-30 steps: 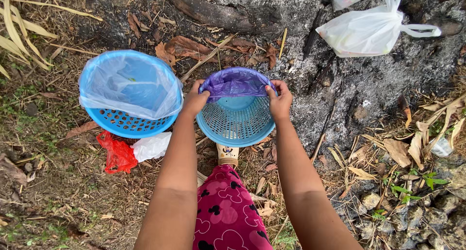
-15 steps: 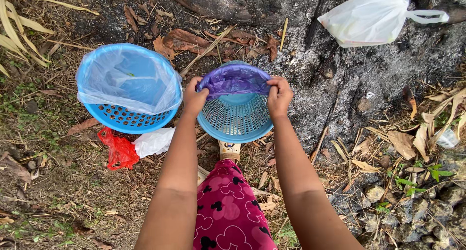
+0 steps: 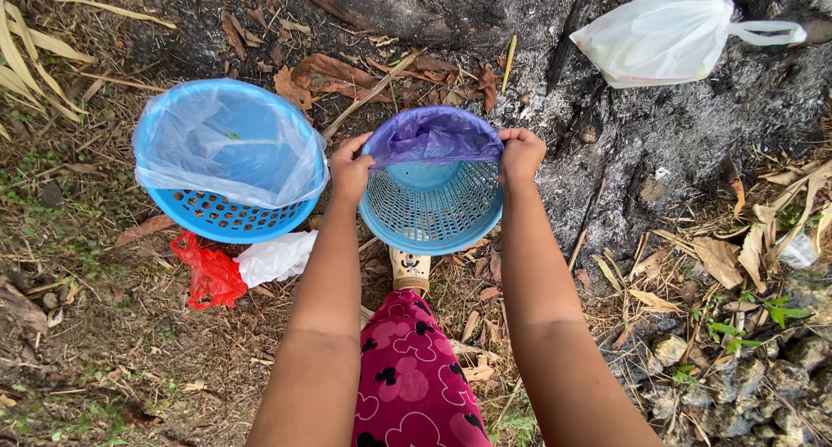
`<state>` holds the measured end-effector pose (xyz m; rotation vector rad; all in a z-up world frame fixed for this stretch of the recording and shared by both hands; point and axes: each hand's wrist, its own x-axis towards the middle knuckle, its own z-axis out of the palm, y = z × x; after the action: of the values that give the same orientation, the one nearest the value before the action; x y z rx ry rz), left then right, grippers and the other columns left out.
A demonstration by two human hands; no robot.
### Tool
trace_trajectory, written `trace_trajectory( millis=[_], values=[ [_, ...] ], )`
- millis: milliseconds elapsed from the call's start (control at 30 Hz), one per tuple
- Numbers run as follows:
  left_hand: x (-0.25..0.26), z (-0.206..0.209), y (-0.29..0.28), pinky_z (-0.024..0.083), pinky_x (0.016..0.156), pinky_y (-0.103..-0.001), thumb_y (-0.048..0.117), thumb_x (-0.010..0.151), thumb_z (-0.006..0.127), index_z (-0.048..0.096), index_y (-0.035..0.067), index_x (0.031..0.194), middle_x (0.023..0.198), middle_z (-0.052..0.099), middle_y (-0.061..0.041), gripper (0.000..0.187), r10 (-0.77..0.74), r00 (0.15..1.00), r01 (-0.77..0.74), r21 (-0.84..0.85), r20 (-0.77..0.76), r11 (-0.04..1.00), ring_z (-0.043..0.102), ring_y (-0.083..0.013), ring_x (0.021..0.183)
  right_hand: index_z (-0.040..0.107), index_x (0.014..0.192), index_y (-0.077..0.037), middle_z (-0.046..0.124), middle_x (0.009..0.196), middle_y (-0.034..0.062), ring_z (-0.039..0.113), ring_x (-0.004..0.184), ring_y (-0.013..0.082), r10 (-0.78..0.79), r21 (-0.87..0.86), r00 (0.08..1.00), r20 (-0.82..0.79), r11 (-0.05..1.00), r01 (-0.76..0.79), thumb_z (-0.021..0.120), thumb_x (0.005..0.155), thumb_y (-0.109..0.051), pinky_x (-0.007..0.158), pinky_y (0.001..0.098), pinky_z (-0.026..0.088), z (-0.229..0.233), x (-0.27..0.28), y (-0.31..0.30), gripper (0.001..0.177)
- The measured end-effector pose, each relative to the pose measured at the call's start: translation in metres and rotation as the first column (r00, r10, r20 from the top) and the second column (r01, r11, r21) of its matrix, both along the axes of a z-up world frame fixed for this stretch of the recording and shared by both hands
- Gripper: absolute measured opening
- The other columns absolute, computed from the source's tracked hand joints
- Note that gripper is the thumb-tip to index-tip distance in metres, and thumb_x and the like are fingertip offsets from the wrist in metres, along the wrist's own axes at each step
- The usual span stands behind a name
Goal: The person empties trash from plastic baskets onto the ground and lines the baskets with clean plastic bags by hand.
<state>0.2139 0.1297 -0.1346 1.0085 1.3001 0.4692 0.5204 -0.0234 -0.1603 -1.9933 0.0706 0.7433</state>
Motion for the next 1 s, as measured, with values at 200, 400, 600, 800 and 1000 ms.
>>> trace_trajectory(
  millis=[200, 400, 600, 800, 1000],
  values=[
    [-0.01, 0.01, 0.001, 0.055, 0.08, -0.026, -0.004, 0.083, 0.073, 0.072, 0.003, 0.124, 0.106, 0.072, -0.007, 0.042, -0.011, 0.999, 0.017, -0.18, 0.033, 0.984, 0.067, -0.0117, 0.087, 0.074, 0.083, 0.0, 0.071, 0.07, 0.005, 0.056, 0.054, 0.0145, 0.14, -0.141, 0.92, -0.365, 0.969, -0.204, 0.045, 0.085, 0.006, 0.049, 0.0305, 0.044, -0.004, 0.006, -0.001, 0.029],
    [0.006, 0.002, -0.005, 0.056, 0.088, -0.033, -0.004, 0.077, 0.073, 0.074, 0.004, 0.117, 0.11, 0.071, -0.01, 0.041, -0.168, 0.955, 0.238, 0.292, -0.243, 0.926, 0.07, -0.0213, 0.097, 0.073, 0.081, -0.009, 0.066, 0.106, 0.0153, 0.059, 0.098, 0.0361, 0.518, -0.472, 0.371, 0.771, 0.856, -0.212, 0.066, 0.079, -0.001, 0.087, 0.0437, 0.048, 0.092, -0.052, 0.026, 0.011],
    [0.024, 0.009, -0.005, 0.055, 0.087, -0.038, -0.003, 0.072, 0.071, 0.072, 0.006, 0.117, 0.106, 0.066, -0.012, 0.047, -0.178, 0.929, 0.291, 0.344, -0.324, 0.893, 0.069, -0.0281, 0.094, 0.064, 0.114, -0.007, 0.071, 0.106, 0.013, 0.063, 0.109, 0.0347, 0.913, -0.579, -0.038, 0.405, 0.224, -0.784, 0.063, 0.098, -0.027, 0.09, 0.0474, 0.047, 0.128, -0.128, 0.064, 0.025],
    [0.026, 0.016, 0.0, 0.055, 0.088, -0.038, -0.003, 0.072, 0.07, 0.071, 0.006, 0.116, 0.111, 0.066, -0.014, 0.045, -0.162, 0.939, 0.242, 0.248, -0.304, 0.938, 0.068, -0.0287, 0.096, 0.06, 0.126, -0.009, 0.073, 0.104, 0.0246, 0.067, 0.11, 0.0434, 0.916, -0.488, 0.287, -0.281, 0.121, -0.864, 0.032, 0.099, -0.067, 0.096, 0.0515, 0.049, 0.114, -0.13, 0.072, 0.07],
    [0.032, 0.032, 0.002, 0.053, 0.094, -0.042, 0.007, 0.078, 0.078, 0.065, 0.006, 0.119, 0.116, 0.063, -0.015, 0.042, -0.178, 0.903, 0.286, 0.237, -0.391, 0.929, 0.066, -0.0323, 0.104, 0.067, 0.111, -0.005, 0.067, 0.111, 0.0187, 0.056, 0.115, 0.0374, 0.953, -0.499, 0.213, 0.215, 0.295, -0.815, 0.062, 0.101, -0.04, 0.105, 0.0444, 0.044, 0.122, -0.121, 0.056, 0.036]
  ],
)
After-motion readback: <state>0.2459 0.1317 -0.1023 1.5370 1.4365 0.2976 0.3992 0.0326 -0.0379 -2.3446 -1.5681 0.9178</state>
